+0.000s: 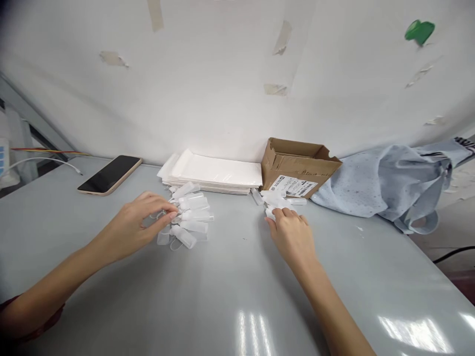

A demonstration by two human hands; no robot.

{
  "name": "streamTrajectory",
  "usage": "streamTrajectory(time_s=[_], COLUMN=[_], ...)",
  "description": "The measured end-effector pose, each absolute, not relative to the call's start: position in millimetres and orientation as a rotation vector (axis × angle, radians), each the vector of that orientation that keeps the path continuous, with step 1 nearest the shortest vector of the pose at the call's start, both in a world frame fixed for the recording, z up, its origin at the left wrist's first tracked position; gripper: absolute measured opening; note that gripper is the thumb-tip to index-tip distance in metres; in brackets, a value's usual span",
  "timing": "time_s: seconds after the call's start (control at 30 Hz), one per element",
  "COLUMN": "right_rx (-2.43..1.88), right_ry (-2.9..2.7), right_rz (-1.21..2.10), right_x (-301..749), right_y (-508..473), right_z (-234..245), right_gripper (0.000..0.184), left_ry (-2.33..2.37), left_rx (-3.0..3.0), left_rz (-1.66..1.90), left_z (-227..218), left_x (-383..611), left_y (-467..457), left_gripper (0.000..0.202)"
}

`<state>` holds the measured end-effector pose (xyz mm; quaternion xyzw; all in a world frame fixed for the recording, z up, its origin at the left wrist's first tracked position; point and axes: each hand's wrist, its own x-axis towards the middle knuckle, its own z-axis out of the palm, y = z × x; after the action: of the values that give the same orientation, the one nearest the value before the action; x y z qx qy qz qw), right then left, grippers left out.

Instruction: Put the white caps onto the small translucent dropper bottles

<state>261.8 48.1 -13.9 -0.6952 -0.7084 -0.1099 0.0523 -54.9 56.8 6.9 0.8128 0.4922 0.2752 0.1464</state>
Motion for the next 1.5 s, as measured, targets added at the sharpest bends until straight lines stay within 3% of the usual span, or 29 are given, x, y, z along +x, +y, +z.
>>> streamTrajectory(time_s=[0.33,0.67,0.9,1.17,1.5], right_rx=[-2.284,-1.749,-1.278,-1.225,-1.288], right_ry=[-2.162,-1.809,-1.623,-1.58,-1.694], right_rz=[-0.048,0.821,1.461,1.57,1.441], right_x=[252.0,230.0,222.4,215.3,204.2], right_y=[46.8,22.7,11.3,7.2,2.7], right_z=[-12.9,16.0,22.8,20.7,23.4], right_gripper=[0.017,0.028,0.023,0.026,0.028], left_ry=[1.477,1.215,1.132,1.131,0.907], left_rx=[2.43,2.519,2.34,2.146,2.268], left_rz=[0.966,1.034,0.966,0.922,0.982], left_z=[5.2,2.8,4.9,12.9,11.8], left_x=[-51.6,-30.9,-27.9,-27.7,-25.3], left_y=[51.5,33.7,26.7,20.5,22.4], left_gripper=[0.02,0.012,0.019,0.013,0.02])
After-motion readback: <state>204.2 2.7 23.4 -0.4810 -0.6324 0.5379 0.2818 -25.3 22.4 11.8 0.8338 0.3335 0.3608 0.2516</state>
